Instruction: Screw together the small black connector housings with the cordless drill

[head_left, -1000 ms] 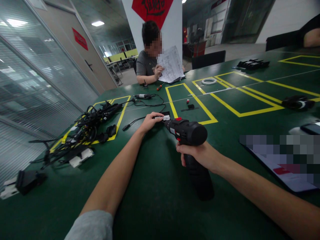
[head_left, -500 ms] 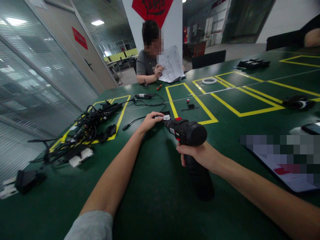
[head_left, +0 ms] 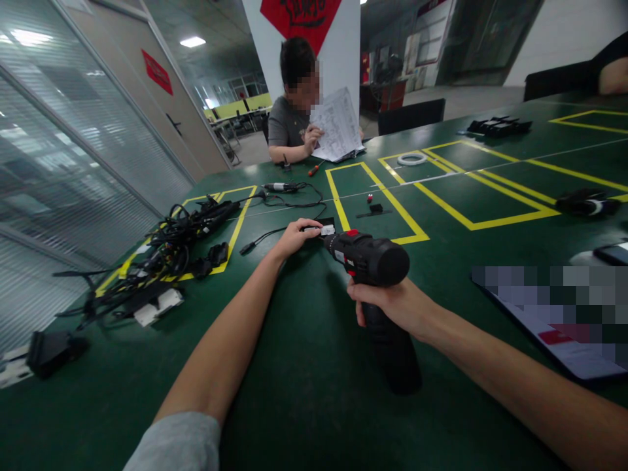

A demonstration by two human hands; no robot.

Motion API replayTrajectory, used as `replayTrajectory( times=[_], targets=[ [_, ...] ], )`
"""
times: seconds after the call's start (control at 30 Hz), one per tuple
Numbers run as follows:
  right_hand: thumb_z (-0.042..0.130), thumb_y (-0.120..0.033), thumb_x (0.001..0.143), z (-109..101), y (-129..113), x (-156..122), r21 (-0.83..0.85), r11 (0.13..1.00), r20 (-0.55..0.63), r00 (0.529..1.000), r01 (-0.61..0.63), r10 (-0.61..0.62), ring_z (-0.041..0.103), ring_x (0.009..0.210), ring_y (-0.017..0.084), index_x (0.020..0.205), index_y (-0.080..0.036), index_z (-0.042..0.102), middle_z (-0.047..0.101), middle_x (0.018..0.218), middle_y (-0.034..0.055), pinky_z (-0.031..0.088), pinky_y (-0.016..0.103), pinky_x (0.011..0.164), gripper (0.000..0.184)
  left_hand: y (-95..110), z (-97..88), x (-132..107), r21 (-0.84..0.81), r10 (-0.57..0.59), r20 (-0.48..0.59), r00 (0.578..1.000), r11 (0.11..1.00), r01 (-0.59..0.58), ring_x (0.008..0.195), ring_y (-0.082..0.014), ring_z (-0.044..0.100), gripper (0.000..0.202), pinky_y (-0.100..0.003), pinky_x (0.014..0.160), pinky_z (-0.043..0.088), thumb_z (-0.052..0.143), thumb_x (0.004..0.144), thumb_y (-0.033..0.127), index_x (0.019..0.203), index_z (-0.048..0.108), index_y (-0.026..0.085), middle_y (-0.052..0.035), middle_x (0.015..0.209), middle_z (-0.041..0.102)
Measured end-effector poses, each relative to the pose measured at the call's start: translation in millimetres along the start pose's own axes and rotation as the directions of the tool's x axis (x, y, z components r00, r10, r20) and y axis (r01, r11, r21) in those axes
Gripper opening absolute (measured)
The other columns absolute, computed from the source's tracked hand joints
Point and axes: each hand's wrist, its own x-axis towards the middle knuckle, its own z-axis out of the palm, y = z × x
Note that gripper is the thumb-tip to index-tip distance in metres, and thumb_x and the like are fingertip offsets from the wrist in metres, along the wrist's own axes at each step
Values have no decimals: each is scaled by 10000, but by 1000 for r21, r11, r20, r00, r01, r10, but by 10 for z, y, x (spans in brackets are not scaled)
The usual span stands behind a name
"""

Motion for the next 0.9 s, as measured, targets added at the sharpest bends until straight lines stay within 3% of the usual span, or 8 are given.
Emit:
replayTrajectory(
  times=[0.4,0.9],
  targets=[
    [655,-193,681,-4,32,2,23,1000,-6,1000,11,-11,593,429,142,779,-186,595,615,583,-21,444,289,492,116,33,11,-8,7,-7,-13,1000,1000,7,1094,-258,586,322,-418,1047,402,670,744,375,1006,745,205,-65,1133,687],
    [635,-178,710,0,-9,-8,-6,1000,-9,1000,-9,9,593,433,151,770,-187,579,581,472,-38,456,286,503,82,2,3,1,-13,8,-3,1000,1000,-8,1098,-252,587,334,-401,1055,400,681,736,383,1011,743,204,-62,1140,685]
  ],
)
